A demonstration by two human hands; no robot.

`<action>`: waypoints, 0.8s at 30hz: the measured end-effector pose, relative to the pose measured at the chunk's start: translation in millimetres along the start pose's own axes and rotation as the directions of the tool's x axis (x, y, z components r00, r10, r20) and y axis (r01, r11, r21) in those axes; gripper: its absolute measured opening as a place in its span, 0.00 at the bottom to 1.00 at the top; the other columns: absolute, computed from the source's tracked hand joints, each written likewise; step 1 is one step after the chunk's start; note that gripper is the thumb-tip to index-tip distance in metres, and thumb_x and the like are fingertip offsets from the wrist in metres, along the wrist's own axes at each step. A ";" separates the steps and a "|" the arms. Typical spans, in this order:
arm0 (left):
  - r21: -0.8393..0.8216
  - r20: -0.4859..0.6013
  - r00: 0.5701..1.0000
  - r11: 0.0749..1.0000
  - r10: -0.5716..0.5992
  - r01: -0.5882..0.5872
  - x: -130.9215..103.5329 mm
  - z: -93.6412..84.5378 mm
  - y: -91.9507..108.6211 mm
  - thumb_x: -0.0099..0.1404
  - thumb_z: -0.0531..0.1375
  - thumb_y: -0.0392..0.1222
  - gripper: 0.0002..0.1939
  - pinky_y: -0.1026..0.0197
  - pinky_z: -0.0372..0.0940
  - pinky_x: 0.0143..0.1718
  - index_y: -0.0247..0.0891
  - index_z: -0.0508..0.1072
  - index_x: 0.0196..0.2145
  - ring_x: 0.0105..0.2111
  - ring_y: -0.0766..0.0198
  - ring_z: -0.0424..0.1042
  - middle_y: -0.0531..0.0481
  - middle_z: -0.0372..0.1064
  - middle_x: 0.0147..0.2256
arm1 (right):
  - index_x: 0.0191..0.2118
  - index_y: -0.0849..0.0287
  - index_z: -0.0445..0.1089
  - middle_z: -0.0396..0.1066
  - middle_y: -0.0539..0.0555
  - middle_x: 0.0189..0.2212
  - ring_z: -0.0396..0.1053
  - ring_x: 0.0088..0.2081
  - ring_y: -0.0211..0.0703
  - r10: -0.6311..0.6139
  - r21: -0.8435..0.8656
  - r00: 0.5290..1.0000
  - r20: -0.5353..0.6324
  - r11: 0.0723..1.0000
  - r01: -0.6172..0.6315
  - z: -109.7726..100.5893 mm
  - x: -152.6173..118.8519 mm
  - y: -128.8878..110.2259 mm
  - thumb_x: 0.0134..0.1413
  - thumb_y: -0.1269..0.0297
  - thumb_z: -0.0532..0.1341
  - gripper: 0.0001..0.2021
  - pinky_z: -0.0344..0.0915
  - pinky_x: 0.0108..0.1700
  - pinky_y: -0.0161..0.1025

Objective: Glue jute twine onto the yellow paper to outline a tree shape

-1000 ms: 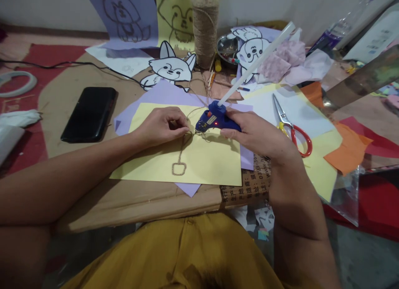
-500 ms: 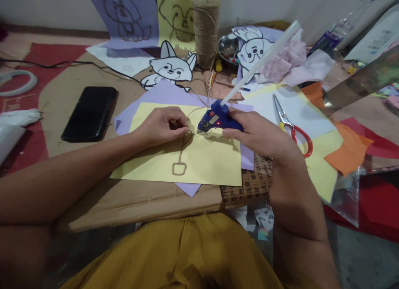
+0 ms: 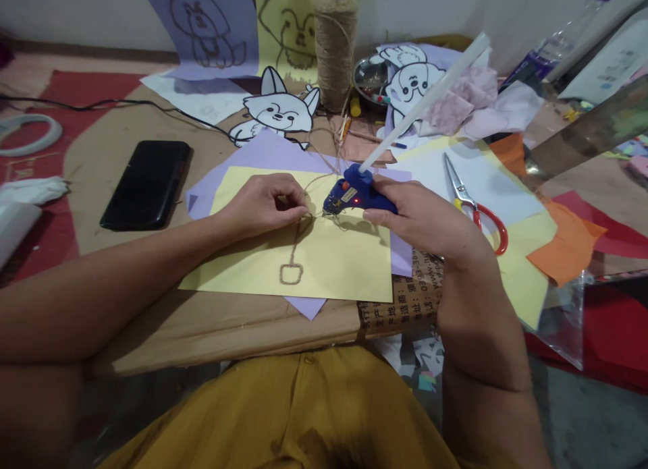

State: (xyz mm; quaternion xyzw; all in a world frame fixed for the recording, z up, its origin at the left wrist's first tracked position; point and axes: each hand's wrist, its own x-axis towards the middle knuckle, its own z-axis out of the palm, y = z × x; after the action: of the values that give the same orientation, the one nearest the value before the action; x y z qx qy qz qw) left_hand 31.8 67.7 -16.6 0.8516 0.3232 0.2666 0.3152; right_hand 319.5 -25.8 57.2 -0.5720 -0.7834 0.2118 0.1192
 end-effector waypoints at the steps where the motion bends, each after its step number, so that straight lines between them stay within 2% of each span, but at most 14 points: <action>1: -0.003 -0.002 1.000 1.000 0.000 0.000 -0.1 0.2 0.0 0.60 0.66 0.40 0.05 0.61 0.66 0.32 0.37 0.81 0.29 0.31 0.63 0.74 0.46 0.79 0.34 | 0.55 0.56 0.77 0.81 0.61 0.53 0.78 0.53 0.65 0.003 -0.005 1.000 0.004 1.000 -0.003 -0.1 -0.4 0.3 0.68 0.48 0.61 0.21 0.72 0.57 0.59; 10: -0.004 -0.009 1.000 1.000 -0.005 0.005 -1.0 0.7 0.5 0.61 0.66 0.41 0.06 0.60 0.67 0.34 0.37 0.81 0.29 0.32 0.62 0.75 0.45 0.80 0.34 | 0.57 0.57 0.77 0.81 0.61 0.55 0.77 0.53 0.65 0.008 0.006 1.000 0.001 1.000 -0.008 -0.6 -3.2 0.7 0.68 0.48 0.62 0.22 0.71 0.59 0.60; 16: -0.001 -0.005 1.000 1.000 -0.003 0.003 -0.9 0.3 -0.1 0.61 0.66 0.39 0.05 0.62 0.66 0.33 0.36 0.81 0.29 0.31 0.63 0.74 0.46 0.79 0.33 | 0.58 0.57 0.77 0.81 0.60 0.54 0.78 0.53 0.64 0.009 0.009 1.000 0.003 1.000 -0.009 -0.5 -4.0 1.6 0.68 0.46 0.62 0.24 0.72 0.59 0.56; 24: 0.001 -0.007 1.000 1.000 0.010 -0.010 -0.9 -0.1 -1.1 0.61 0.66 0.39 0.06 0.61 0.65 0.32 0.36 0.81 0.30 0.30 0.63 0.74 0.46 0.79 0.33 | 0.59 0.59 0.77 0.80 0.63 0.56 0.77 0.55 0.66 0.019 0.042 1.000 0.022 0.999 -0.020 -0.7 -4.0 -1.4 0.67 0.48 0.62 0.24 0.70 0.63 0.62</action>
State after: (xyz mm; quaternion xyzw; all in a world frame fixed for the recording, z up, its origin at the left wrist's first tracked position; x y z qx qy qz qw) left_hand 30.6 67.7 -17.5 0.8524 0.3200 0.2711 0.3122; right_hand 319.8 -29.8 58.7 -0.5746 -0.7744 0.2357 0.1209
